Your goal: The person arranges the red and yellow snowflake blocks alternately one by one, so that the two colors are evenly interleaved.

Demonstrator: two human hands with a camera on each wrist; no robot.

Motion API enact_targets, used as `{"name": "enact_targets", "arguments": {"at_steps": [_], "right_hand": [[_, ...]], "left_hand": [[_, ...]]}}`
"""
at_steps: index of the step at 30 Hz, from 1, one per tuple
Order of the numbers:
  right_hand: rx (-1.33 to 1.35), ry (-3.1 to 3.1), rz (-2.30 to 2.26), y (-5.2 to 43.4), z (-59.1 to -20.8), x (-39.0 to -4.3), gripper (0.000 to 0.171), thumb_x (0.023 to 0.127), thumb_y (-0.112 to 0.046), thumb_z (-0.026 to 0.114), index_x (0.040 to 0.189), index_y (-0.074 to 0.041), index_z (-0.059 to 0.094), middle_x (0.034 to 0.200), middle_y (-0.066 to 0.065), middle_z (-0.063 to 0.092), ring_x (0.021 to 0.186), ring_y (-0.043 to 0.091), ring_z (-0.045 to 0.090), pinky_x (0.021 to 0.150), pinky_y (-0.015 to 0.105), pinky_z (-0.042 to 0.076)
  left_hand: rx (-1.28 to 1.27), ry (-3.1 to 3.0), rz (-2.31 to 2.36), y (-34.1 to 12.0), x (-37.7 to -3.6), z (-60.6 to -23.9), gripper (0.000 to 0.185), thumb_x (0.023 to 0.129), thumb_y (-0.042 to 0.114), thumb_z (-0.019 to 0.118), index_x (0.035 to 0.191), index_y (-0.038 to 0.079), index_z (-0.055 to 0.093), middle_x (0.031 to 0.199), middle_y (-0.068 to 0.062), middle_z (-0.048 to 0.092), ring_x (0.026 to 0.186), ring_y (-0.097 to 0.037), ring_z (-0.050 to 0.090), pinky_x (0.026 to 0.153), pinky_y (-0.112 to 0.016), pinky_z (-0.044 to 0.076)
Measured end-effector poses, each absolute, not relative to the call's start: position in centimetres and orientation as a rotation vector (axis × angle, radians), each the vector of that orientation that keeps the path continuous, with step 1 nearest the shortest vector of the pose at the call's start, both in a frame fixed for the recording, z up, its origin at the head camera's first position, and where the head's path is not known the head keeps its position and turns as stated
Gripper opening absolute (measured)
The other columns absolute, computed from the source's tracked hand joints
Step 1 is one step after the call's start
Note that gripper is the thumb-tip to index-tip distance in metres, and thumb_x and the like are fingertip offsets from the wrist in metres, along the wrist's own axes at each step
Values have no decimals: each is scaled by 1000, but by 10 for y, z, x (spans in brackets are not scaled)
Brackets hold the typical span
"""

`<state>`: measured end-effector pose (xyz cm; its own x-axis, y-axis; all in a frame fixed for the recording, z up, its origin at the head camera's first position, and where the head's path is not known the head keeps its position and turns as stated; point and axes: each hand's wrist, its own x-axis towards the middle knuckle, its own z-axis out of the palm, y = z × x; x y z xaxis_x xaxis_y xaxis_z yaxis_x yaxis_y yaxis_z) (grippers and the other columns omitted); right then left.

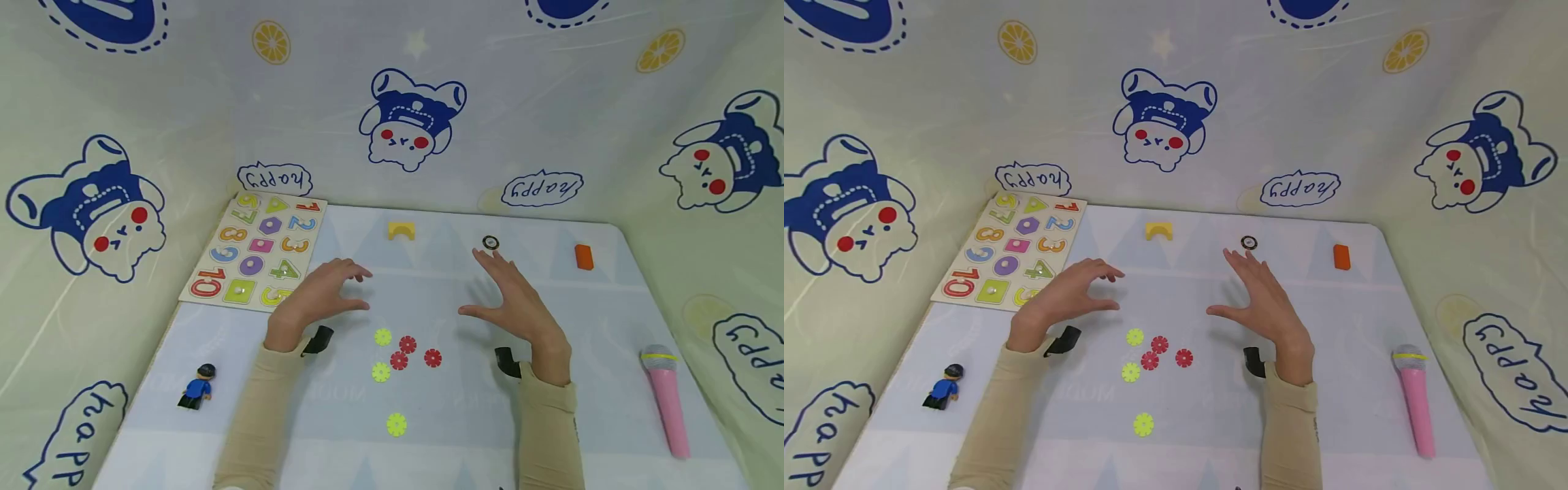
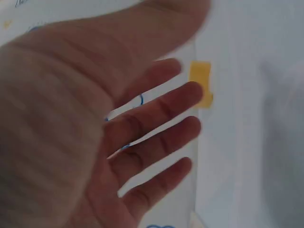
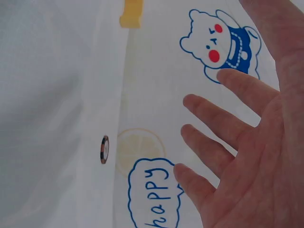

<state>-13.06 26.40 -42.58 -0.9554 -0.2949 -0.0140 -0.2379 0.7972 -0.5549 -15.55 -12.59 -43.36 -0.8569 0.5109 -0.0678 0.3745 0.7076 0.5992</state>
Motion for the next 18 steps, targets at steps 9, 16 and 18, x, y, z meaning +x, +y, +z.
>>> {"name": "enact_targets", "arguments": {"at_steps": [9, 16, 18], "right_hand": [[-385, 2876, -836, 265, -425, -129, 108, 87, -51, 91, 173, -23, 32, 180, 7, 30, 169, 40, 15, 130, 72, 17], [-400, 2839, -808, 253, -424, -128, 99, 89, -50, 89, 170, -23, 40, 177, 15, 35, 165, 50, 22, 123, 79, 25], [-412, 2830, -794, 250, -425, -128, 97, 89, -49, 89, 169, -22, 42, 176, 15, 38, 165, 48, 25, 124, 77, 26]], "left_hand": [[840, 2453, 751, -95, -142, -441, 52, 81, 24, 99, 124, 12, 72, 112, -4, 71, 107, -23, 62, 103, -42, 54], [903, 2444, 682, -83, -139, -447, 48, 80, 21, 100, 116, 13, 70, 104, -3, 69, 99, -20, 60, 99, -40, 52], [891, 2445, 667, -81, -138, -449, 46, 80, 19, 100, 114, 13, 69, 102, -2, 68, 98, -19, 60, 97, -39, 52]]}}
